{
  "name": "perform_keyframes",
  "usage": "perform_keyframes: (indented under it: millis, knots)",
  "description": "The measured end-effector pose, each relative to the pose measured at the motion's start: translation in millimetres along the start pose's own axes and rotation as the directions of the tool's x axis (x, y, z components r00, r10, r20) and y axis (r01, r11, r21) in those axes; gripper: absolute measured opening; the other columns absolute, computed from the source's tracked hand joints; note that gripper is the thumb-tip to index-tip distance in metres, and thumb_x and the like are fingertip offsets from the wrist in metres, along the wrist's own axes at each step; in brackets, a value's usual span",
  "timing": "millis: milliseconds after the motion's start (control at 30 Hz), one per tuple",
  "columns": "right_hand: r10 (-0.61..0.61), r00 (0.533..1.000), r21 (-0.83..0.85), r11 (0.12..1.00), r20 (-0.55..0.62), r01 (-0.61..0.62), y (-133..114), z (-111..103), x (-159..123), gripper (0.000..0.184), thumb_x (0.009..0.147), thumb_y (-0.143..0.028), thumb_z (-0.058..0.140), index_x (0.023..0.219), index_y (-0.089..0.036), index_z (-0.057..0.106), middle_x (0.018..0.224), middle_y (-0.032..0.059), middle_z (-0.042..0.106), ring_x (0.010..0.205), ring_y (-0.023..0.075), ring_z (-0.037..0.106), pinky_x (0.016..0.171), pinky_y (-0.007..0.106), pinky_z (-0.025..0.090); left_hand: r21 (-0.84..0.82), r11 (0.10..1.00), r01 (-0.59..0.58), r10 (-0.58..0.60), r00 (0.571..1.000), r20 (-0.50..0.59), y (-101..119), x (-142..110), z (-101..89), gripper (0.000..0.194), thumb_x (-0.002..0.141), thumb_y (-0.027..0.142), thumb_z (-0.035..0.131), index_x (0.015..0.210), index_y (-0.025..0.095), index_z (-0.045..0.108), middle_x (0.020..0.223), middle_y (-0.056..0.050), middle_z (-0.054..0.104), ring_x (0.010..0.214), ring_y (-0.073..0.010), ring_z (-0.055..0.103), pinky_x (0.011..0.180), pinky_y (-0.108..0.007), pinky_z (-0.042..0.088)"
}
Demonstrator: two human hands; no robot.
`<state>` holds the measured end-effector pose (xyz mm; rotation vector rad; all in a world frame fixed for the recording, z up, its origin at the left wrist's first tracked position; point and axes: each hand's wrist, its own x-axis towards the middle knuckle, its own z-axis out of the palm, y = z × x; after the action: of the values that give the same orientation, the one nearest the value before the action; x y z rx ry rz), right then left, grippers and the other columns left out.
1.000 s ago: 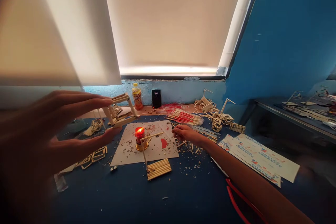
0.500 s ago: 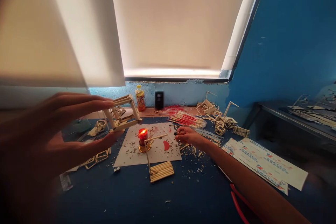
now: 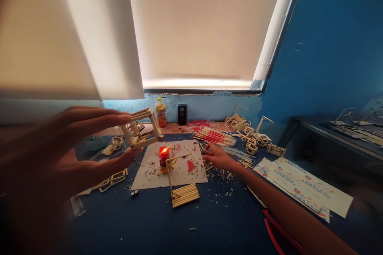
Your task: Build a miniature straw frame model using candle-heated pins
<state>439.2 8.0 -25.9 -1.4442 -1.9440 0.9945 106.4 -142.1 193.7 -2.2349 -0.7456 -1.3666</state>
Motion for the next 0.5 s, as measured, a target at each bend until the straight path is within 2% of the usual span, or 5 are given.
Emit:
perform_keyframes:
  millis: [200, 267, 333, 400, 500]
  knots:
    - [-0.155, 0.966, -0.271, 0.958, -0.209, 0.095, -26, 6, -2, 0.029, 0.097, -0.035, 0.066, 0.119, -0.016, 0.065, 0.123, 0.0087, 0.066, 0.107, 0.0233, 0.066, 0.091, 0.045, 0.057, -0.077, 0.996, 0.047, -0.053, 0.996, -0.072, 5, -4, 2.4, 0.01, 0.082, 0.024, 0.082, 0.078, 0.031, 0.078, 0.105, 0.001, 0.078, 0.098, -0.0202, 0.072, 0.084, -0.037, 0.057]
    - [-0.22, 0.932, -0.307, 0.943, -0.287, 0.128, -42, 4, -6, 0.026, 0.098, -0.036, 0.065, 0.114, -0.016, 0.066, 0.115, 0.0071, 0.068, 0.1, 0.0211, 0.067, 0.087, 0.042, 0.057, -0.088, 0.993, 0.073, -0.082, 0.992, -0.101, 6, -6, 1.3, 0.012, 0.079, 0.026, 0.085, 0.088, 0.031, 0.079, 0.107, 0.003, 0.078, 0.098, -0.019, 0.072, 0.086, -0.037, 0.057]
    - [-0.285, 0.889, -0.316, 0.933, -0.359, 0.172, -64, 0, -12, 0.022, 0.099, -0.037, 0.062, 0.103, -0.015, 0.066, 0.094, 0.0027, 0.068, 0.082, 0.0167, 0.066, 0.078, 0.037, 0.056, -0.1, 0.988, 0.118, -0.131, 0.983, -0.13, 6, -9, 1.1, 0.03, 0.074, 0.028, 0.089, 0.101, 0.031, 0.078, 0.109, 0.005, 0.078, 0.098, -0.0173, 0.071, 0.089, -0.035, 0.057]
    - [-0.355, 0.836, -0.306, 0.922, -0.419, 0.239, -91, -6, -23, 0.024, 0.103, -0.035, 0.053, 0.092, -0.016, 0.064, 0.073, -0.0014, 0.06, 0.065, 0.0143, 0.057, 0.069, 0.033, 0.052, -0.132, 0.982, 0.137, -0.156, 0.977, -0.147, 4, -11, 2.2, 0.042, 0.069, 0.03, 0.092, 0.109, 0.031, 0.077, 0.11, 0.006, 0.077, 0.096, -0.0161, 0.071, 0.089, -0.033, 0.058]
    - [-0.5, 0.764, -0.282, 0.865, -0.408, 0.415, -138, -17, -49, 0.029, 0.102, -0.042, 0.051, 0.085, -0.02, 0.062, 0.077, 0.0008, 0.061, 0.07, 0.0161, 0.058, 0.07, 0.033, 0.051, -0.206, 0.976, 0.077, -0.11, 0.982, -0.155, -3, -12, 5.5, 0.051, 0.062, 0.029, 0.095, 0.109, 0.033, 0.077, 0.109, 0.007, 0.078, 0.092, -0.0169, 0.071, 0.084, -0.034, 0.06]
